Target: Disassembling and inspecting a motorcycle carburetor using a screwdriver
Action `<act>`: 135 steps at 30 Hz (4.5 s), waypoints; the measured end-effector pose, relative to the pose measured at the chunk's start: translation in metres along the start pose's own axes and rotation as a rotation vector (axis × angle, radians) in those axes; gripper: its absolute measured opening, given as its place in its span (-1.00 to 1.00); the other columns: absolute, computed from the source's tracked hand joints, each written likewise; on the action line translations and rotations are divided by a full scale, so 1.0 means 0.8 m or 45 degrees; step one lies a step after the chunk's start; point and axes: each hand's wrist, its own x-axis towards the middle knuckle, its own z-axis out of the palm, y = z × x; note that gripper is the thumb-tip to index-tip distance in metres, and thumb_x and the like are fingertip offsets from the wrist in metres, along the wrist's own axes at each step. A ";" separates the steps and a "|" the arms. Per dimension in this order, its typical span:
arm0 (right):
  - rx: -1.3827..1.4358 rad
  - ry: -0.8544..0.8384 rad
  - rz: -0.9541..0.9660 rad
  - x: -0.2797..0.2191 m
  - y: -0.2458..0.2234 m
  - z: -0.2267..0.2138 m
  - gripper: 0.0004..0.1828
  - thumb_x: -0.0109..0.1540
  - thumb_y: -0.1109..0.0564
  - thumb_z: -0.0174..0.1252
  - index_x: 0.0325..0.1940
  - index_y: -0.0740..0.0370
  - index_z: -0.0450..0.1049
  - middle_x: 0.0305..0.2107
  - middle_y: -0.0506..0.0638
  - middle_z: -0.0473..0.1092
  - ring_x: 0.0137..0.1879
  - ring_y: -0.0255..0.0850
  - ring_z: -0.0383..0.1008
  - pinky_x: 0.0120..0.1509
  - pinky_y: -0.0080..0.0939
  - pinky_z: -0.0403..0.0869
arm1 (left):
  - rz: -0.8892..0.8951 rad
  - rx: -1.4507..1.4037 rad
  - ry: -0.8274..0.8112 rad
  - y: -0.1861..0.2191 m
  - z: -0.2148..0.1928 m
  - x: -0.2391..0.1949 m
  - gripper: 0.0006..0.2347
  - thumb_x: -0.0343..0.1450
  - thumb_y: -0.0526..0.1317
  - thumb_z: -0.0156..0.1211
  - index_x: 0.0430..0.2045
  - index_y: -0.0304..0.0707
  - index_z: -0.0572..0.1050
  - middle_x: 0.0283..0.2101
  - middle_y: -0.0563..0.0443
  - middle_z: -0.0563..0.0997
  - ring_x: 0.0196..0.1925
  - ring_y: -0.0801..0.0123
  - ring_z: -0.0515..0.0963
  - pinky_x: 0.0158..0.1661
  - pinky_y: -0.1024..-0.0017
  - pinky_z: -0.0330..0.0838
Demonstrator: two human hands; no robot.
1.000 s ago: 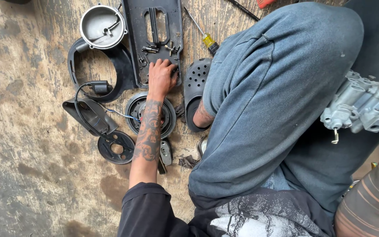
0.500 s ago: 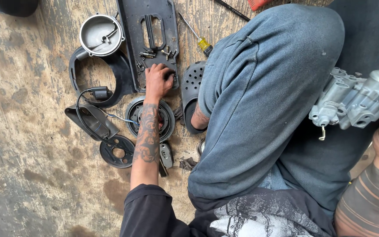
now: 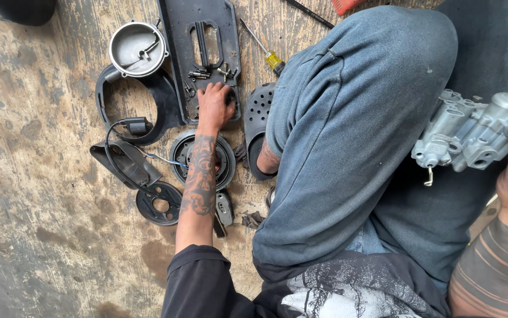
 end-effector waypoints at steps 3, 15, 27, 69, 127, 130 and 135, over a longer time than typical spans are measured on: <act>0.427 0.002 0.152 0.001 -0.007 -0.005 -0.74 0.67 0.59 0.02 0.44 0.78 0.46 0.15 0.51 0.56 0.10 0.23 0.59 0.23 0.03 0.55 | -0.129 -0.285 -0.025 0.002 -0.007 -0.003 -0.78 0.27 -0.30 0.33 -0.22 -0.16 0.59 -0.20 0.06 0.68 -0.18 0.27 0.50 0.04 0.21 0.20; -0.192 0.170 0.106 0.064 -0.052 -0.102 -0.94 0.74 0.30 0.44 0.24 0.39 0.78 -0.05 0.09 0.70 -0.17 -0.15 0.61 -0.01 -0.26 0.57 | -0.099 -1.693 0.676 0.124 -0.236 -0.100 -0.84 0.36 -0.39 0.31 -0.43 -0.20 0.40 -0.22 -0.04 0.62 -0.26 0.39 0.58 -0.16 0.43 0.56; 1.090 0.260 0.612 0.189 -0.189 -0.352 -0.59 0.43 0.44 0.11 0.35 0.66 0.25 -0.23 0.21 0.23 -0.22 -0.10 0.22 0.01 -0.15 0.29 | 0.114 -1.689 0.761 0.207 -0.414 -0.162 -0.83 0.36 -0.35 0.35 -0.21 -0.16 0.58 -0.21 0.09 0.66 -0.13 0.45 0.56 0.27 0.24 0.36; 0.566 -0.074 0.608 0.163 -0.206 -0.475 -0.88 0.22 0.37 0.35 -0.22 0.48 0.54 -0.42 0.13 0.47 -0.43 -0.15 0.30 -0.29 -0.21 0.30 | 0.253 -1.822 0.257 0.307 -0.544 -0.169 -0.85 0.32 -0.40 0.35 -0.31 -0.16 0.57 -0.12 0.05 0.73 -0.20 0.52 0.51 -0.06 0.52 0.33; 1.011 0.119 0.683 0.179 -0.182 -0.464 -0.54 0.20 0.37 0.16 0.21 0.40 0.37 -0.27 0.06 0.38 -0.22 -0.26 0.34 -0.07 -0.34 0.39 | 0.538 -0.426 0.442 0.385 -0.524 -0.063 -0.59 0.24 -0.07 0.45 -0.06 -0.15 0.55 0.36 0.06 0.34 0.31 0.17 0.27 0.35 -0.19 -0.26; 0.897 0.071 0.450 0.211 -0.180 -0.444 -0.40 0.12 0.31 0.36 0.23 0.37 0.35 -0.32 0.06 0.40 -0.35 -0.24 0.43 -0.38 -0.37 0.47 | 0.537 -0.385 0.571 0.392 -0.522 -0.063 -0.73 0.33 -0.20 0.32 -0.10 -0.19 0.58 0.21 0.14 0.44 0.24 0.30 0.35 0.32 -0.10 -0.19; 0.348 -0.146 0.009 0.276 -0.194 -0.419 0.05 0.07 0.00 0.45 0.54 0.28 0.10 0.38 0.22 0.20 0.08 0.10 0.56 -0.07 -0.01 0.60 | 0.529 -0.544 0.525 0.390 -0.527 -0.060 -0.74 0.28 -0.21 0.34 -0.16 -0.13 0.58 0.06 0.21 0.53 0.20 0.31 0.38 0.30 -0.05 -0.18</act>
